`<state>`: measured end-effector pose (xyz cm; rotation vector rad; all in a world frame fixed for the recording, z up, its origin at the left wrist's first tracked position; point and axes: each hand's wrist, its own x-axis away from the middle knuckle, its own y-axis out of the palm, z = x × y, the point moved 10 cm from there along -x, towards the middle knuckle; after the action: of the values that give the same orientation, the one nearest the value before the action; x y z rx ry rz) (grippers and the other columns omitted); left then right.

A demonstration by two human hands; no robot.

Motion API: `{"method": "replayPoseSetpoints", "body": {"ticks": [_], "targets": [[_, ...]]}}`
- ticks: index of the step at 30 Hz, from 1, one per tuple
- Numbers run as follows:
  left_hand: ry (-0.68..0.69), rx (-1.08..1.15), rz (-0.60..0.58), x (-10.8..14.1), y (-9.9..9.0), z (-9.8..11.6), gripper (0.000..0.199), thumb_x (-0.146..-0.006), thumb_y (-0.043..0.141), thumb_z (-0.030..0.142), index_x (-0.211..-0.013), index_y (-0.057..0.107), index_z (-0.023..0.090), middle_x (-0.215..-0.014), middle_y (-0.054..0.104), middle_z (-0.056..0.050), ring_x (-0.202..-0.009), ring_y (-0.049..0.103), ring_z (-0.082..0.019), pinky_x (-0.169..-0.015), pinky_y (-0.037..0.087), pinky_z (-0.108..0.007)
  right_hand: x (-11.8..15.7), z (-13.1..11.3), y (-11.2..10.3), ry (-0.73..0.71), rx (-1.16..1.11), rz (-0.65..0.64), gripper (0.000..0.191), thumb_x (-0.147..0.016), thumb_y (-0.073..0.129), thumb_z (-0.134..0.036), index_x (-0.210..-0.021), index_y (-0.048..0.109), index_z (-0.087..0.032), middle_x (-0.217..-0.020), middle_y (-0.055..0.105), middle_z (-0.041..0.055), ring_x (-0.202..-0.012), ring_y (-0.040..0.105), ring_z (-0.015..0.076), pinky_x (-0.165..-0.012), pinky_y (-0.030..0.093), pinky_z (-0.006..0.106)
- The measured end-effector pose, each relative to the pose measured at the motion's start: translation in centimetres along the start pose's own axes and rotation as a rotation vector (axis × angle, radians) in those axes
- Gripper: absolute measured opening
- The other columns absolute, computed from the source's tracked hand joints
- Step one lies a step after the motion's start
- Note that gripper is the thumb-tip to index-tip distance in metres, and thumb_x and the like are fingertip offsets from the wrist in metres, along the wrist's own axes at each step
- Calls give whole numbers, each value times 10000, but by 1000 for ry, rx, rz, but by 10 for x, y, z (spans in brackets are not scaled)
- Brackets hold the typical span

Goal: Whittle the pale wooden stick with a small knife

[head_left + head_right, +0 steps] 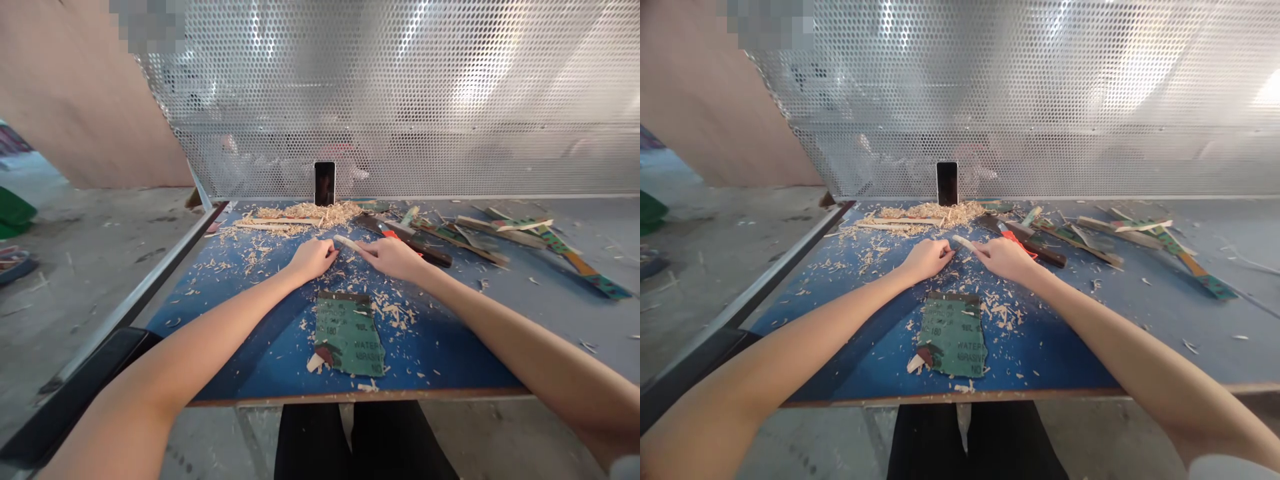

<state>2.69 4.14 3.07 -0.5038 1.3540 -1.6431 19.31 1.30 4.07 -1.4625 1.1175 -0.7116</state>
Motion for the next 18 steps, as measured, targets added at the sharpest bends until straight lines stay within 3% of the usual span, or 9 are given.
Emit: {"method": "replayPoseSetpoints", "body": {"ticks": [5,12,18], "targets": [[10,4,21,0,0,-1,219,-1020,605,352,-904,732,217,-660,671,-43,-682,635,-207,-645,402,-322,-2,0,0,15,-45,14,590,-1102,390,-528,-1461,763,-246,-854,838,102,-701,726,251,-704,519,356],[11,-31,-8,0,4,-1,249,-1054,560,330,-930,732,199,-753,718,-86,-759,671,-247,-672,416,-337,-1,6,5,48,-1,61,566,-1111,394,-564,-1493,732,-318,-1087,863,99,-908,789,296,-759,575,361],[13,-13,-9,2,3,-1,252,-1051,565,332,-925,738,199,-774,732,-90,-752,672,-236,-689,434,-334,0,9,7,46,-23,60,555,-1116,416,-572,-1483,742,-313,-1066,865,90,-943,804,307,-855,613,384]]}}
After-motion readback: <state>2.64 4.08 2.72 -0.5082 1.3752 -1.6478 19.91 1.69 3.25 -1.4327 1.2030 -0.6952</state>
